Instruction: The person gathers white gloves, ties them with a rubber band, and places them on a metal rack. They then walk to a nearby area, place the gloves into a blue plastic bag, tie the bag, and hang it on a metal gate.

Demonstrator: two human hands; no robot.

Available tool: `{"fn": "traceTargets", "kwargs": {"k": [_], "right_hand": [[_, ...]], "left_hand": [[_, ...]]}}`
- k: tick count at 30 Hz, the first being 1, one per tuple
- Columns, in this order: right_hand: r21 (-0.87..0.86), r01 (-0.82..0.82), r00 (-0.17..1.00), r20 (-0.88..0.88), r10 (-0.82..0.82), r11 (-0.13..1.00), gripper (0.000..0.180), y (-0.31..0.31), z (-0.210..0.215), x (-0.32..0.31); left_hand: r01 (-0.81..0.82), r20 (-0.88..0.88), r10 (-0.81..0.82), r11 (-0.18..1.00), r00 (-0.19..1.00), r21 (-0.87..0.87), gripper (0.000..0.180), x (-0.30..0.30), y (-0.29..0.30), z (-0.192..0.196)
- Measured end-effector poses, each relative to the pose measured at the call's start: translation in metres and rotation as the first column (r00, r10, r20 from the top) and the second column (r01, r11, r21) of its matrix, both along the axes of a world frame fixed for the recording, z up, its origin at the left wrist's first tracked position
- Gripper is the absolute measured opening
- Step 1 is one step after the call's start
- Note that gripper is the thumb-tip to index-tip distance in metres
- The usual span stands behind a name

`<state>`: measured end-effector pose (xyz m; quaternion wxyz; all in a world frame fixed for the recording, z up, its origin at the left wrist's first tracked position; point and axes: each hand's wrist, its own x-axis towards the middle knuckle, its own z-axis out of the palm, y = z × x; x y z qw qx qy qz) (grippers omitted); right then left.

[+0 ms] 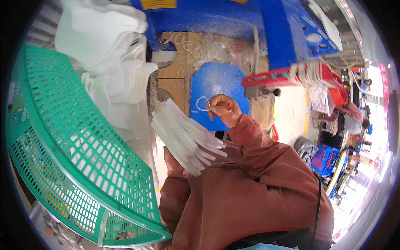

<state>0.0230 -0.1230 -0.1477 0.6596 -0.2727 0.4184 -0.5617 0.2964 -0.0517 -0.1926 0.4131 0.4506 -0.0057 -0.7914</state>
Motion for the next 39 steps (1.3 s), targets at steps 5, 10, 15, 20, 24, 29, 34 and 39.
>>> {"fn": "traceTargets", "kwargs": {"k": [5, 10, 15, 20, 24, 29, 34, 39], "right_hand": [[0.09, 0.112, 0.993, -0.056, -0.107, 0.99, 0.005, 0.089, 0.01, -0.069], [0.097, 0.375, 0.907, 0.168, -0.387, 0.922, 0.002, 0.177, -0.011, -0.146], [0.15, 0.579, 0.782, 0.176, -0.598, 0.801, 0.004, 0.244, -0.033, -0.177], [0.149, 0.696, 0.669, 0.221, -0.71, 0.702, 0.004, 0.279, -0.04, -0.206], [0.217, 0.75, 0.577, 0.247, -0.779, 0.625, 0.005, 0.295, -0.059, -0.234], [0.36, 0.756, 0.485, 0.253, -0.837, 0.547, 0.008, 0.302, -0.09, -0.246], [0.335, 0.72, 0.543, 0.274, -0.794, 0.608, 0.009, 0.313, -0.094, -0.235], [0.246, 0.643, 0.649, 0.328, -0.686, 0.726, 0.004, 0.321, -0.073, -0.217]], "left_hand": [[0.051, -0.314, -0.08, 0.994, 0.946, -0.1, 0.075, -0.034, 0.008, -0.01], [0.195, -0.223, -0.225, 0.97, 0.949, -0.148, 0.071, -0.113, 0.016, -0.006], [0.295, -0.212, -0.304, 0.953, 0.929, -0.072, 0.066, -0.21, 0.039, 0.006], [0.489, -0.201, -0.506, 0.862, 0.839, -0.129, 0.063, -0.303, 0.037, -0.002], [0.661, -0.249, -0.671, 0.738, 0.699, -0.135, 0.061, -0.353, 0.022, -0.043], [0.852, 0.312, -0.809, 0.523, 0.497, -0.002, 0.05, -0.365, -0.003, -0.086], [0.829, 0.686, -0.594, 0.559, 0.421, -0.025, 0.042, -0.332, -0.011, -0.072], [0.927, 0.82, -0.44, 0.247, 0.366, -0.281, 0.037, -0.324, 0.012, -0.006]]}}
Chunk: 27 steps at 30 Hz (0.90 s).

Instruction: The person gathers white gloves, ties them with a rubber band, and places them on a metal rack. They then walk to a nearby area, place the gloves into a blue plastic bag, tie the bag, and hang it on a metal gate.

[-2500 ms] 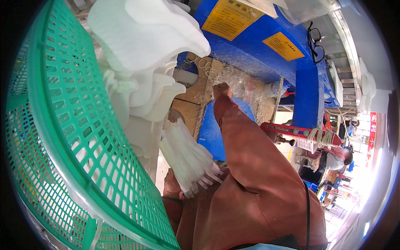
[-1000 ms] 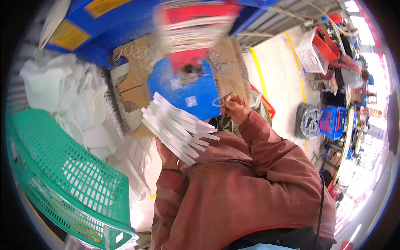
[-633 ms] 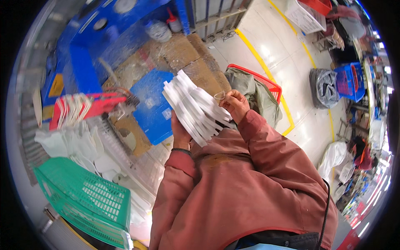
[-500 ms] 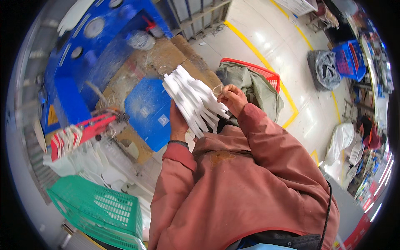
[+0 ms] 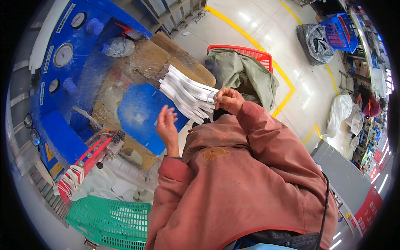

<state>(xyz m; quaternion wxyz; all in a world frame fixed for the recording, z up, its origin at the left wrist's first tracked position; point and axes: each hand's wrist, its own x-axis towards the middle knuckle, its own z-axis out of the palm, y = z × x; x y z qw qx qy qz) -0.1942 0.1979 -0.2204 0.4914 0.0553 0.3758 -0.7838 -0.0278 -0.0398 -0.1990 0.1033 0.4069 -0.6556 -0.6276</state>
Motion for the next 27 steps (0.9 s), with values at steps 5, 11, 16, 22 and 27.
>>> {"fn": "traceTargets", "kwargs": {"k": [5, 11, 16, 22, 27], "right_hand": [[-0.088, -0.109, 0.994, -0.013, 0.108, 0.99, 0.011, 0.002, 0.027, 0.012], [-0.066, -0.162, 0.984, -0.083, 0.157, 0.985, 0.007, 0.007, 0.04, 0.01], [-0.013, -0.226, 0.971, -0.078, 0.224, 0.974, 0.008, 0.022, 0.038, 0.006], [-0.012, -0.188, 0.979, 0.076, 0.188, 0.982, 0.008, 0.033, 0.027, 0.003], [-0.057, -0.131, 0.961, 0.238, 0.141, 0.99, 0.011, 0.032, 0.024, 0.008]], "left_hand": [[0.221, -0.032, -0.248, 0.787, 0.968, 0.576, 0.055, -0.033, 0.047, 0.037], [0.158, -0.165, -0.02, 0.42, 0.986, 0.894, 0.041, -0.047, 0.061, 0.035], [0.132, -0.152, 0.023, 0.382, 0.988, 0.915, 0.037, -0.048, 0.061, 0.029], [0.185, -0.181, -0.051, 0.436, 0.982, 0.881, 0.039, -0.048, 0.072, 0.033], [0.104, -0.104, -0.033, 0.574, 0.994, 0.812, 0.038, -0.048, 0.084, 0.034]]}}
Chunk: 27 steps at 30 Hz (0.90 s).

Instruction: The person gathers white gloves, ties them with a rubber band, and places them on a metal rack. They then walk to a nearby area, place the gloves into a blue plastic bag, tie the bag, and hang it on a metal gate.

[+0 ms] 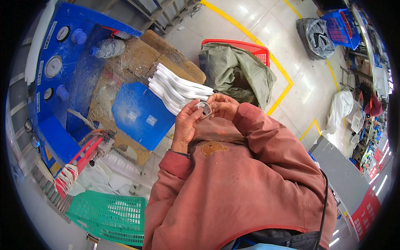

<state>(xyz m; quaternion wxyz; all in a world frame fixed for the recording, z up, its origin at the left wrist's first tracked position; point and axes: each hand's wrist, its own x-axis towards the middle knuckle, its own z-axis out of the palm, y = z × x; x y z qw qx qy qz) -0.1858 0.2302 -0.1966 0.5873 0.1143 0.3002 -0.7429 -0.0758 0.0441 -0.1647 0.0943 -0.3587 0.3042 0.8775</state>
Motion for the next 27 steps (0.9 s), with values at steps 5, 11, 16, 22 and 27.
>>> {"fn": "traceTargets", "kwargs": {"k": [5, 11, 16, 22, 27], "right_hand": [[0.074, -0.111, 0.993, -0.033, 0.114, 0.991, 0.017, 0.005, -0.002, 0.003], [0.215, -0.195, 0.906, -0.333, 0.26, 0.957, 0.013, 0.009, -0.021, 0.006], [0.269, 0.078, 0.846, -0.527, 0.079, 0.96, 0.014, 0.026, -0.045, -0.014], [0.545, 0.41, 0.847, -0.526, -0.083, 0.731, 0.023, 0.028, -0.093, -0.044], [0.606, 0.399, 0.76, -0.638, 0.121, 0.688, 0.027, -0.018, -0.128, -0.019]], "left_hand": [[-0.051, 0.011, 0.052, 0.996, 0.999, -0.074, 0.037, 0.002, 0.008, 0.001], [-0.002, 0.067, 0.016, 0.979, 0.998, -0.203, 0.039, 0.011, 0.014, 0.0], [-0.103, 0.145, 0.148, 0.955, 0.978, -0.277, 0.045, 0.057, 0.007, -0.006], [-0.039, 0.373, 0.265, 0.856, 0.889, -0.515, 0.053, 0.104, -0.006, -0.054], [-0.109, 0.388, 0.245, 0.934, 0.889, -0.341, 0.055, 0.078, -0.001, -0.085]]}}
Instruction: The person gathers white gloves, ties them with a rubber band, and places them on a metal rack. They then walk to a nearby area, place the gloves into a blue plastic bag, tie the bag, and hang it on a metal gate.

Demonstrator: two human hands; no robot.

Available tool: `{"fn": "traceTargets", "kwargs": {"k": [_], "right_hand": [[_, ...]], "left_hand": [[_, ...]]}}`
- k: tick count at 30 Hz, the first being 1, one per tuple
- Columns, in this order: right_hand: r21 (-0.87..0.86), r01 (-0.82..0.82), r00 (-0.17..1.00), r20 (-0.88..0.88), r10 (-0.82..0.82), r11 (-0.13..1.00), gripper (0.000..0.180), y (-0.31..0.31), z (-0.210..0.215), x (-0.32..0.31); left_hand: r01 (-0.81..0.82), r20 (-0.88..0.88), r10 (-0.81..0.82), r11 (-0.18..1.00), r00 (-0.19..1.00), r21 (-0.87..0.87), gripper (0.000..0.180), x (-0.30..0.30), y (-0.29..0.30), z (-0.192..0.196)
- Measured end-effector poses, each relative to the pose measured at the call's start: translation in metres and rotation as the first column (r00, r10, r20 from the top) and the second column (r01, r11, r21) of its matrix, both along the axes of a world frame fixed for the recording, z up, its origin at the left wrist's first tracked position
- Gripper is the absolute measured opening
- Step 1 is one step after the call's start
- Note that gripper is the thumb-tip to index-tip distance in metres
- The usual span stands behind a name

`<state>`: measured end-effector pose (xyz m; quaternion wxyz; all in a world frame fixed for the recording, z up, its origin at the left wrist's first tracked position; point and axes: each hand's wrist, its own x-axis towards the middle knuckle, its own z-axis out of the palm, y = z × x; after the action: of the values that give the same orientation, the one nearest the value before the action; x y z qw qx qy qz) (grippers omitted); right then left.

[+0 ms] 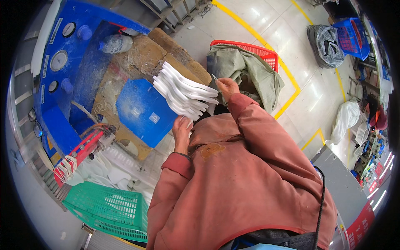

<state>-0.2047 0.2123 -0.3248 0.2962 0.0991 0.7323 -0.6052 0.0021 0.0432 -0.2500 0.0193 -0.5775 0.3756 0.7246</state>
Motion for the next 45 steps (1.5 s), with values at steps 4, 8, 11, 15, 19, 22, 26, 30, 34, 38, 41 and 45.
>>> {"fn": "traceTargets", "kwargs": {"k": [4, 8, 11, 15, 19, 22, 26, 30, 34, 38, 41, 45], "right_hand": [[-0.007, -0.013, 1.0, -0.029, 0.013, 1.0, 0.027, -0.023, -0.006, 0.016], [0.063, 0.022, 0.998, -0.064, -0.018, 0.998, 0.027, -0.027, -0.005, 0.012], [0.085, 0.012, 0.991, -0.133, -0.001, 0.996, 0.027, -0.028, -0.008, 0.009], [0.065, 0.092, 0.99, -0.116, -0.084, 0.994, 0.028, -0.034, -0.015, 0.013], [0.079, 0.202, 0.979, 0.016, -0.204, 0.976, 0.027, -0.037, -0.019, 0.021], [-0.043, 0.475, 0.88, 0.038, -0.474, 0.879, 0.024, -0.024, -0.028, 0.024], [0.03, 0.715, 0.633, 0.398, -0.664, 0.699, 0.024, 0.011, -0.044, 0.052], [0.008, 0.752, 0.534, 0.58, -0.616, 0.659, 0.025, 0.018, -0.062, 0.105], [-0.019, 0.684, 0.564, 0.647, -0.513, 0.729, 0.018, 0.008, -0.07, 0.158], [-0.039, 0.794, 0.38, 0.811, -0.445, 0.606, 0.017, -0.023, -0.059, 0.165], [-0.01, 0.877, 0.269, 0.838, -0.474, 0.48, 0.017, -0.042, -0.04, 0.151], [-0.005, 0.936, 0.214, 0.802, -0.557, 0.353, 0.015, -0.041, -0.019, 0.127]], "left_hand": [[0.049, -0.235, -0.015, 0.989, 0.972, 0.138, 0.044, -0.03, 0.024, 0.0], [0.527, 0.092, -0.52, 0.843, 0.849, -0.108, 0.047, -0.039, 0.01, 0.009], [0.912, 0.43, -0.806, 0.327, 0.406, -0.249, 0.045, -0.035, -0.017, 0.032], [0.774, 0.514, -0.807, -0.117, 0.292, -0.623, 0.056, -0.041, -0.019, 0.086], [0.379, 0.755, -0.655, -0.694, 0.022, -0.613, 0.081, -0.102, -0.022, 0.098], [0.339, 0.748, -0.652, -0.735, -0.12, -0.587, 0.097, -0.14, -0.028, 0.08], [0.191, 0.782, -0.524, -0.851, -0.338, -0.488, 0.11, -0.149, -0.027, 0.068], [0.213, 0.811, -0.518, -0.854, -0.272, -0.475, 0.116, -0.167, -0.025, 0.064], [0.239, 0.8, -0.516, -0.855, -0.305, -0.46, 0.113, -0.182, -0.022, 0.055], [0.201, 0.787, -0.458, -0.889, -0.413, -0.412, 0.113, -0.172, -0.014, 0.051], [0.143, 0.795, -0.409, -0.911, -0.448, -0.388, 0.117, -0.16, -0.012, 0.052], [0.136, 0.811, -0.351, -0.935, -0.469, -0.326, 0.126, -0.151, -0.019, 0.052]]}}
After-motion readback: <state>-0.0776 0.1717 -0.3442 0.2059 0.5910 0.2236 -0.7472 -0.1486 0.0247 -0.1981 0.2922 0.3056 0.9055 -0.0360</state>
